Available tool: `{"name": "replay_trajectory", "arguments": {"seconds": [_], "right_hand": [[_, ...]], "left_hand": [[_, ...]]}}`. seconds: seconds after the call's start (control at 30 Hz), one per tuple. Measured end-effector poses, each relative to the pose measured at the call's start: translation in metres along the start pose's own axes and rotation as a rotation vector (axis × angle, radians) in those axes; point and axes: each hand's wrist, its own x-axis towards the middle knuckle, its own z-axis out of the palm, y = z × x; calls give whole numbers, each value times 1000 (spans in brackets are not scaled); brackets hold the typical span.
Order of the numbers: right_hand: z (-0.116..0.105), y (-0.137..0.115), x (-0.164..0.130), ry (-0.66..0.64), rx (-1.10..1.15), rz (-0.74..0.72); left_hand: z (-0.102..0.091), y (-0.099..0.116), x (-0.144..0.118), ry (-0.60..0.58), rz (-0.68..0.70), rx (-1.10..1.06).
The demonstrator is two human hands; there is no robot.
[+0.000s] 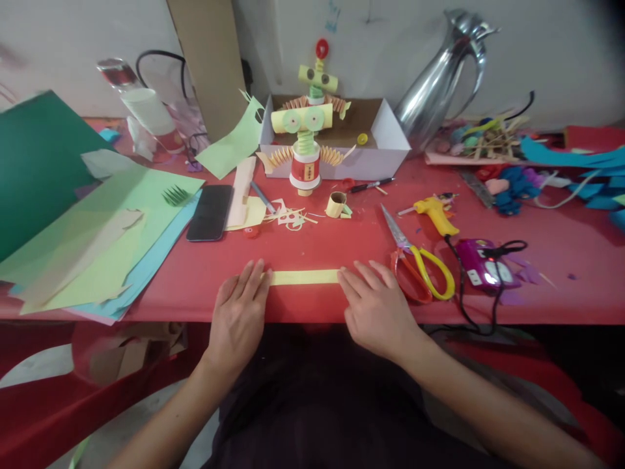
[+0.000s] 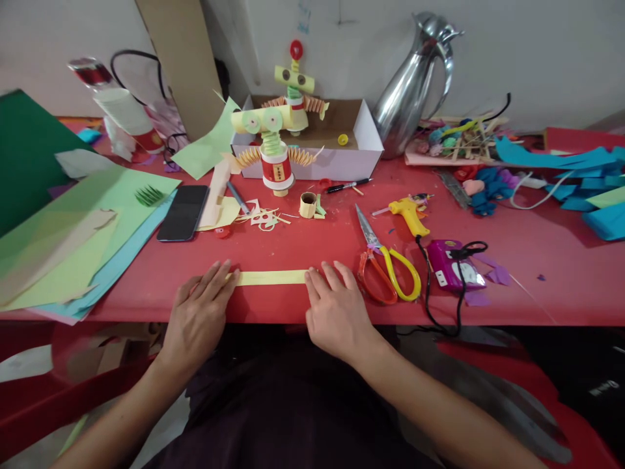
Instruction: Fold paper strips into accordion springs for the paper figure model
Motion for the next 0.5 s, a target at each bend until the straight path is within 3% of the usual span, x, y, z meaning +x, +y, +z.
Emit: {"name": "replay_trajectory", "arguments": {"seconds": [0.1,0.27,0.5], "right_hand": [[-1,-9,-2,17,32,78],[4,-8,-4,65,54,81],[8,-3,-5,106,54,63]], "left_hand": [[-1,0,-6,16,-38,-30],[1,-10,-13,88,-102,-59],[2,-20,-15,93,-27,-51]]}}
